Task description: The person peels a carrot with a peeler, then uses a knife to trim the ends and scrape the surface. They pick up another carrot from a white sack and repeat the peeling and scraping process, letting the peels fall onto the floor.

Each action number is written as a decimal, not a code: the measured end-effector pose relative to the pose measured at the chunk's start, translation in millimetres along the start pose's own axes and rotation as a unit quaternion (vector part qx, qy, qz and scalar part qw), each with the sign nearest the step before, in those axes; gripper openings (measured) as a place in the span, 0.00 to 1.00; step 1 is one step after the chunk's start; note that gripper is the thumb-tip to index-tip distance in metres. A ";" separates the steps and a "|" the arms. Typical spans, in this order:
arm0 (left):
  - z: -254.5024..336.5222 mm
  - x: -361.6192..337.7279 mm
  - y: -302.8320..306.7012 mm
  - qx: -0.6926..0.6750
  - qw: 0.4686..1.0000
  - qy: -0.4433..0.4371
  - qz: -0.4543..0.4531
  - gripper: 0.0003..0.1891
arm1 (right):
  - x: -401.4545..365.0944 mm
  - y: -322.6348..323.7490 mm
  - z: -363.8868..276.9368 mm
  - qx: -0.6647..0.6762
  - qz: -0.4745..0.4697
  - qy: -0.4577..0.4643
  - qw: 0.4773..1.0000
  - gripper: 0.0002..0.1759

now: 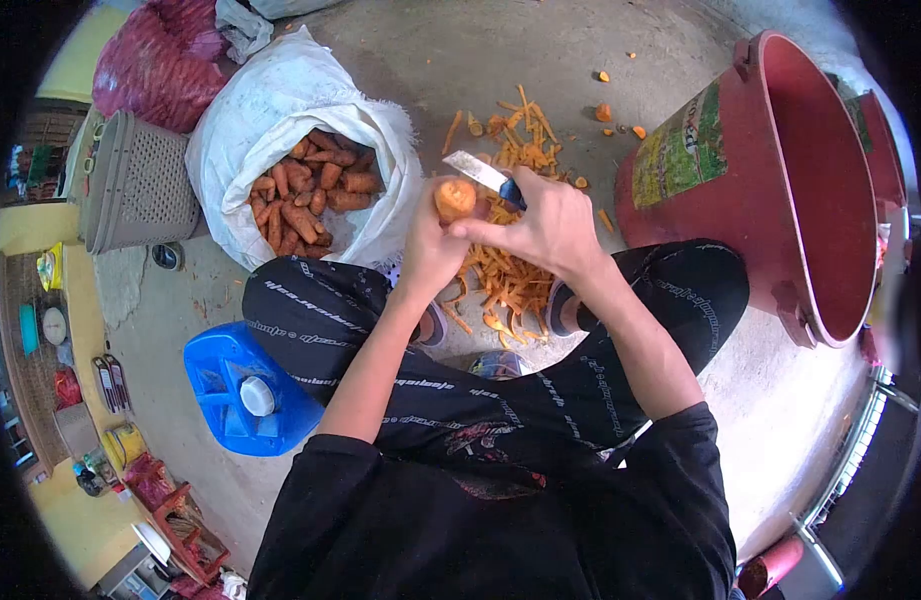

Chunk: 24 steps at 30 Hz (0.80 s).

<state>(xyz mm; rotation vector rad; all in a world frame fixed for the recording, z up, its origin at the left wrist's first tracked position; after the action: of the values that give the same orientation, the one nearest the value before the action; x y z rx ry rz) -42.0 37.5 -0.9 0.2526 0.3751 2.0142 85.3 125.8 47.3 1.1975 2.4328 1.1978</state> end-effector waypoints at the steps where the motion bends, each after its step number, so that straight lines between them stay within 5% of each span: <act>1: -6.1 0.6 -1.3 -0.007 1.000 -0.007 -0.004 0.15 | 0.1 -0.8 -1.0 -0.005 0.008 0.016 1.000 0.47; 24: -7.7 -3.2 -1.7 0.117 0.986 -0.118 0.033 0.18 | -0.4 -11.6 1.7 -0.048 -0.034 -0.032 0.998 0.45</act>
<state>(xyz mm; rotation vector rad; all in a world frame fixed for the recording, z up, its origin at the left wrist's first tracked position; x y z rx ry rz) -41.7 34.2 -8.8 0.6509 0.4568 1.9778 79.6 122.4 37.7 1.0996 2.3218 1.2227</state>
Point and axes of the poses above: each hand's wrist, its own x-axis towards the middle knuckle, its own y-axis out of the back of the hand, z = x × y, the point moved 3 cm from there along x, towards the middle knuckle, and after that the axes turned 7 degrees about x, right-handed, at the moved point
